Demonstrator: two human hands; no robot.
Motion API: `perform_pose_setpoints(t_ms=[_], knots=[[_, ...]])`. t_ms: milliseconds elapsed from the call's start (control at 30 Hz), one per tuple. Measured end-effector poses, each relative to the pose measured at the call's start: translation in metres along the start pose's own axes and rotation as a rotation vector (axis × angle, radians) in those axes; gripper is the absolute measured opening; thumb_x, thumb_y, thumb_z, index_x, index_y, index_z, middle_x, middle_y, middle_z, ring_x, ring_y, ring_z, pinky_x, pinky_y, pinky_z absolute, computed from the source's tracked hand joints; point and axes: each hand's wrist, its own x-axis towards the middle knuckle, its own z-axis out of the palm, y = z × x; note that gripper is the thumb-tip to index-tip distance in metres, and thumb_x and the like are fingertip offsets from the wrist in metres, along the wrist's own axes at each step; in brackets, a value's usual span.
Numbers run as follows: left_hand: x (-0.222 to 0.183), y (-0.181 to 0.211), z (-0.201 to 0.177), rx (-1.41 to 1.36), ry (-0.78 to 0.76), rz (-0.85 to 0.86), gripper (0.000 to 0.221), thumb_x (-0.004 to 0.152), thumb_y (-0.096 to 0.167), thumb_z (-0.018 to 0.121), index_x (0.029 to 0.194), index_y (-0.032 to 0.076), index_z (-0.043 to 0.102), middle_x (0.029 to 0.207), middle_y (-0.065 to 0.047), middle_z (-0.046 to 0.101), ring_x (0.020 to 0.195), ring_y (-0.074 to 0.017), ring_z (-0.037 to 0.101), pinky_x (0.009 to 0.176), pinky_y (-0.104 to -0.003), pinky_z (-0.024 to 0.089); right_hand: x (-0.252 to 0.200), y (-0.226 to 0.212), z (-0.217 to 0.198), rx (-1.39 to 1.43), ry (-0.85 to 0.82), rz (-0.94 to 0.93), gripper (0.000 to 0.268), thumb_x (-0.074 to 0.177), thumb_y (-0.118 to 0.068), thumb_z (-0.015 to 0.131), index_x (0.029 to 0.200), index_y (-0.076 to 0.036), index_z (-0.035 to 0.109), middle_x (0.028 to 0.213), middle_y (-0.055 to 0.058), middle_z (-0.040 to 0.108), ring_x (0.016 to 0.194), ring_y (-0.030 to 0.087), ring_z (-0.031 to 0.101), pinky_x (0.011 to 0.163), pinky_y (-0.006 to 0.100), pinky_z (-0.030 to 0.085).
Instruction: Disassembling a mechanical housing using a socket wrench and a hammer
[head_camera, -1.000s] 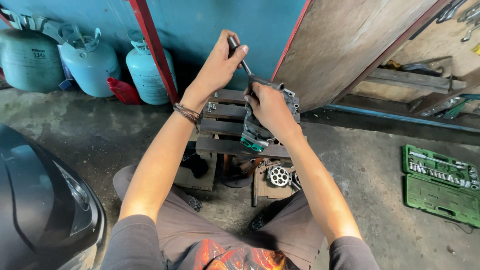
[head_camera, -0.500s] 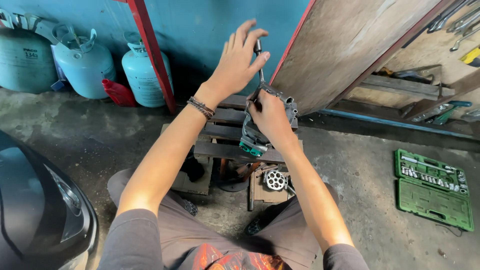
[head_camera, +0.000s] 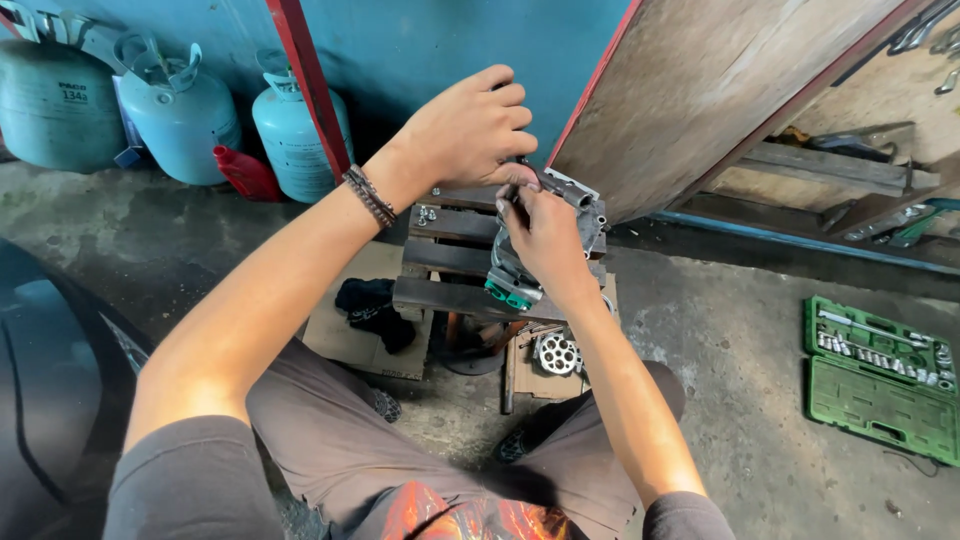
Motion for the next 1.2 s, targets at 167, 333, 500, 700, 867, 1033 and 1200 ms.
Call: perform_pose_setpoints(t_ms=[167, 333, 500, 700, 867, 1033, 1200], knots=[[0.005, 0.007, 0.005, 0.037, -0.139, -0.067, 0.062, 0.105, 0.063, 0.057, 0.061, 0.02, 0.064, 0.066, -0.001, 0.066, 0.069, -0.0227, 0.051, 0.088, -0.035, 0.037, -0.006, -0.002, -0.011, 0.034, -0.034, 0.02, 0.003, 0.086, 0.001, 0.069, 0.087, 0.004, 0.067, 0.068, 0.007, 0.062, 0.051, 0.019, 0.047, 0.055, 0.033, 0.045], [0.01, 0.008, 0.007, 0.027, -0.13, -0.048, 0.058, 0.105, 0.06, 0.059, 0.063, 0.021, 0.067, 0.066, 0.0, 0.067, 0.067, -0.0232, 0.053, 0.087, -0.034, 0.038, -0.008, 0.002, -0.011, 0.066, -0.01, 0.035, 0.003, 0.086, 0.001, 0.07, 0.085, 0.004, 0.067, 0.067, 0.005, 0.059, 0.052, 0.017, 0.045, 0.053, 0.031, 0.042], [0.009, 0.01, -0.001, 0.035, -0.141, -0.062, 0.058, 0.104, 0.062, 0.061, 0.064, 0.021, 0.066, 0.067, 0.001, 0.067, 0.069, -0.021, 0.05, 0.088, -0.035, 0.037, -0.018, -0.008, -0.014, 0.039, 0.123, -0.029, 0.019, 0.081, -0.003, 0.081, 0.08, 0.003, 0.063, 0.065, 0.007, 0.059, 0.052, 0.016, 0.047, 0.051, 0.03, 0.042], [0.008, 0.007, -0.003, 0.009, -0.128, -0.065, 0.062, 0.104, 0.067, 0.054, 0.065, 0.021, 0.063, 0.071, 0.001, 0.067, 0.073, -0.0216, 0.052, 0.089, -0.036, 0.037, -0.023, 0.007, -0.032, -0.122, 0.355, -0.032, 0.086, 0.069, -0.029, 0.094, 0.136, 0.002, 0.05, 0.134, 0.018, 0.055, 0.125, 0.035, 0.052, 0.11, 0.044, 0.041], [0.012, 0.009, 0.0, 0.053, -0.216, -0.051, 0.065, 0.107, 0.07, 0.05, 0.065, 0.023, 0.067, 0.071, 0.001, 0.07, 0.072, -0.0207, 0.053, 0.088, -0.036, 0.037, -0.021, 0.012, -0.035, -0.18, -0.015, 0.249, 0.091, 0.052, -0.041, 0.097, 0.128, -0.008, 0.06, 0.118, 0.01, 0.067, 0.109, 0.032, 0.06, 0.091, 0.043, 0.05], [0.013, 0.009, 0.0, 0.038, -0.238, -0.049, 0.066, 0.106, 0.071, 0.052, 0.064, 0.022, 0.068, 0.068, 0.001, 0.071, 0.066, -0.0219, 0.054, 0.087, -0.035, 0.037, -0.029, 0.035, -0.016, -0.196, 0.054, 0.292, 0.093, 0.051, -0.049, 0.096, 0.127, -0.006, 0.063, 0.117, 0.014, 0.069, 0.106, 0.034, 0.062, 0.088, 0.045, 0.051], [0.014, 0.015, 0.007, 0.106, -0.269, -0.115, 0.067, 0.11, 0.067, 0.052, 0.061, 0.025, 0.07, 0.056, -0.004, 0.066, 0.048, -0.0252, 0.044, 0.079, -0.034, 0.039, -0.024, 0.032, -0.018, -0.131, 0.065, 0.275, 0.089, 0.049, -0.044, 0.097, 0.122, -0.009, 0.059, 0.112, 0.009, 0.066, 0.103, 0.029, 0.065, 0.083, 0.043, 0.052]])
